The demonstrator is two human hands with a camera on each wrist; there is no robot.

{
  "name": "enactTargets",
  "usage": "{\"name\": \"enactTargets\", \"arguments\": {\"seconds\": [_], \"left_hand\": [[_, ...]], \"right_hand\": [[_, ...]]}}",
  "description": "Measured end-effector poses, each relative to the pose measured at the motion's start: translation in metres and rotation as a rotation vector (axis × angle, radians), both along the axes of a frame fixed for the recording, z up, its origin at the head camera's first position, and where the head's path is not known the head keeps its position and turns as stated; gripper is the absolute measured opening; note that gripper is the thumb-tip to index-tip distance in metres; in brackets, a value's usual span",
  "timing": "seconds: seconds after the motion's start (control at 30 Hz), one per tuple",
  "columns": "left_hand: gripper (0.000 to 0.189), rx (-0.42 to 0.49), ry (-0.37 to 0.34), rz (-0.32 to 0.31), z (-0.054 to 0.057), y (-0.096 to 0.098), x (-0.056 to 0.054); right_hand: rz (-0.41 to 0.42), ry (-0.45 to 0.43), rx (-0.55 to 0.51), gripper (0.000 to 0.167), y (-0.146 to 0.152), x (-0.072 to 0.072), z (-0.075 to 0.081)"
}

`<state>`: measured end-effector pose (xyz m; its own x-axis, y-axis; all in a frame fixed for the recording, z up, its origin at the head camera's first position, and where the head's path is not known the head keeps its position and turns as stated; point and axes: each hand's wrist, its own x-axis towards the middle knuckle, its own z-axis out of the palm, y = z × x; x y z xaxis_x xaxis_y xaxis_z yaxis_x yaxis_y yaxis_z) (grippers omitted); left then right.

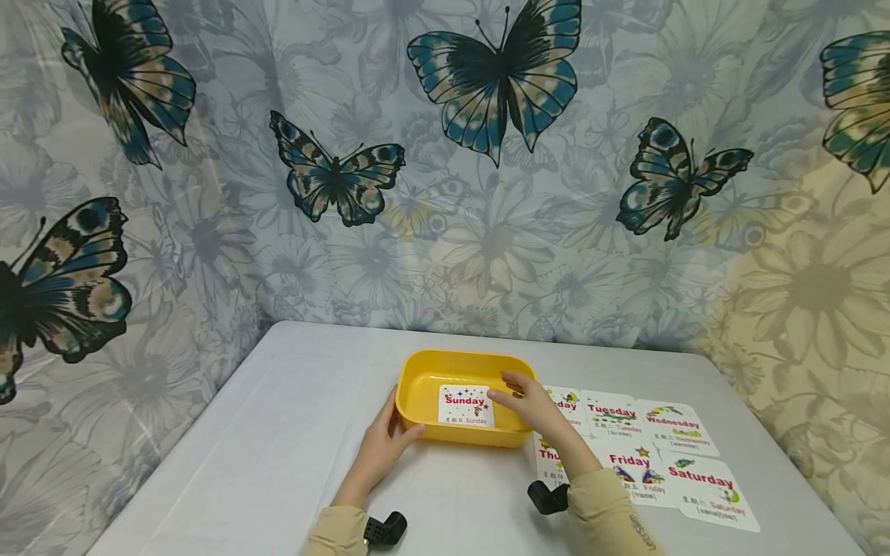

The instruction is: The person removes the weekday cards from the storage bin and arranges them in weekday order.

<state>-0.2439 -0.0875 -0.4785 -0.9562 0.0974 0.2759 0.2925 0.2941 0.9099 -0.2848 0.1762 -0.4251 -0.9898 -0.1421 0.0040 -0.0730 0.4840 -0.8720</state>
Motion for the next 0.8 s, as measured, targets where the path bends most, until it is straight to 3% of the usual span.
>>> {"name": "enactTargets", "arguments": {"seconds": [0.5, 0.8], "left_hand": [[0.084, -0.031, -0.010, 0.006, 0.001, 0.000, 0.000], [0.085, -0.019, -0.019, -0.013, 0.001, -0.002, -0.001]], "right_hand": [[0.018, -0.067, -0.030, 0.077, -0.019, -0.019, -0.008], [0.062, -0.124, 0.038, 0.085, -0.022, -0.028, -0.016]]}}
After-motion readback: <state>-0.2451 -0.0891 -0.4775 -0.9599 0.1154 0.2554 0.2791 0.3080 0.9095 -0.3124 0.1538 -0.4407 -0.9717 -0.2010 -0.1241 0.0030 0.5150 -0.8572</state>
